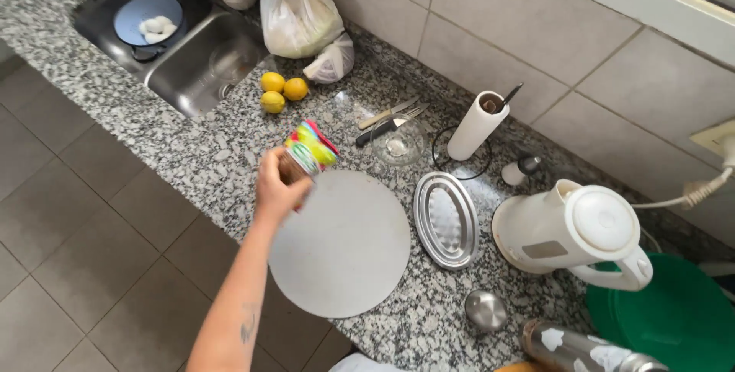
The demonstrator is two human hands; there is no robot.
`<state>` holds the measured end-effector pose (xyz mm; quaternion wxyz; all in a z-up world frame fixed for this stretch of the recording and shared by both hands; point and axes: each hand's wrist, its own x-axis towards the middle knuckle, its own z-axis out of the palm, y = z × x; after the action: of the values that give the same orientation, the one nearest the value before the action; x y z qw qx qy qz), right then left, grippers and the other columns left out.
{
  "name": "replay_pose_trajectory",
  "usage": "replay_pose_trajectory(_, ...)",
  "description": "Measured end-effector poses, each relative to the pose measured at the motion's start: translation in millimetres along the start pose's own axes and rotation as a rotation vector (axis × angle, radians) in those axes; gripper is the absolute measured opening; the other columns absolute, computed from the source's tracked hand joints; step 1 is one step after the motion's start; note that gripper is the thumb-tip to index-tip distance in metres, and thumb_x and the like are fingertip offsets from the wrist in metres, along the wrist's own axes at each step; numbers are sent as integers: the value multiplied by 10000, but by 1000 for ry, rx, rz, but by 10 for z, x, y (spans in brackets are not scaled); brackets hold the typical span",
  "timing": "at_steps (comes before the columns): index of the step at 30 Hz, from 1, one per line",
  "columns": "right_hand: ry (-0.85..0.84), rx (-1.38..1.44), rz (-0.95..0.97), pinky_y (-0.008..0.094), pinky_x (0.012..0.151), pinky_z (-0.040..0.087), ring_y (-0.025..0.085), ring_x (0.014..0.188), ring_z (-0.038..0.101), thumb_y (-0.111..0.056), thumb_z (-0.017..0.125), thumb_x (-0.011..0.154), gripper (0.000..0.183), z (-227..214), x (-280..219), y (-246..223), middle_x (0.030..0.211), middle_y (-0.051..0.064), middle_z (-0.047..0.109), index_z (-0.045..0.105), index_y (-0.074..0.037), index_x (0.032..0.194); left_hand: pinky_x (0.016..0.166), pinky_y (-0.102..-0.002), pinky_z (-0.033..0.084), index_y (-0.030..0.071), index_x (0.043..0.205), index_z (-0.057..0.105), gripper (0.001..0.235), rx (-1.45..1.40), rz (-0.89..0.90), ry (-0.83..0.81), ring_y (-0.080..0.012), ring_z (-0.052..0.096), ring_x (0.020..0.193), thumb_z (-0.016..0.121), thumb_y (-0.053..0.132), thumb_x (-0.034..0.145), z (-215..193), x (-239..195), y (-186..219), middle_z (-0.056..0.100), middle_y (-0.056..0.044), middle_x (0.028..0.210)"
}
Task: The person rinses a pot in the sink, then moves to the stove to pour hot water from an electric kettle into the pot. They open a package of grains and pour the contents into the pot, cover it with a lid, and later stir the mixture with a spoon.
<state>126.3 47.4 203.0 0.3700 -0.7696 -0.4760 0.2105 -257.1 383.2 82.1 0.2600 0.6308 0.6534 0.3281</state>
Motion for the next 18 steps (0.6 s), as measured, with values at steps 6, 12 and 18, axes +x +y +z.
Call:
replay_pose_trajectory(6, -169, 228, 2, 266, 805, 513, 118, 954, 648, -388, 622, 732, 561, 1152, -349, -519, 1194, 10, 651, 592, -104, 1215, 617, -282, 528, 118, 1079, 458, 656, -710, 198, -368, -176, 591, 840, 839, 154, 545, 13, -1764, 661, 592, -94, 1003)
replay_pose_trajectory(12, 119, 446, 128, 214, 654, 547, 99, 720, 652, -110, 706, 746, 282, 1268, -706, -631, 876, 41, 716, 702, -68, 1024, 770, -262, 421, 130, 1063, 360, 742, -614, 288, -424, -141, 466, 868, 887, 279, 562, 247, -2819, 759, 385, -27, 1033)
replay_pose_trajectory(18, -112, 236, -266, 266, 860, 513, 173, 939, 675, 68, 635, 718, 347, 1266, -993, -314, 1017, 56, 708, 732, -148, 971, 881, -314, 487, 148, 999, 683, 171, -564, 527, -447, -184, 612, 1020, 598, 78, 868, -161, -2816, 895, 591, -69, 1099)
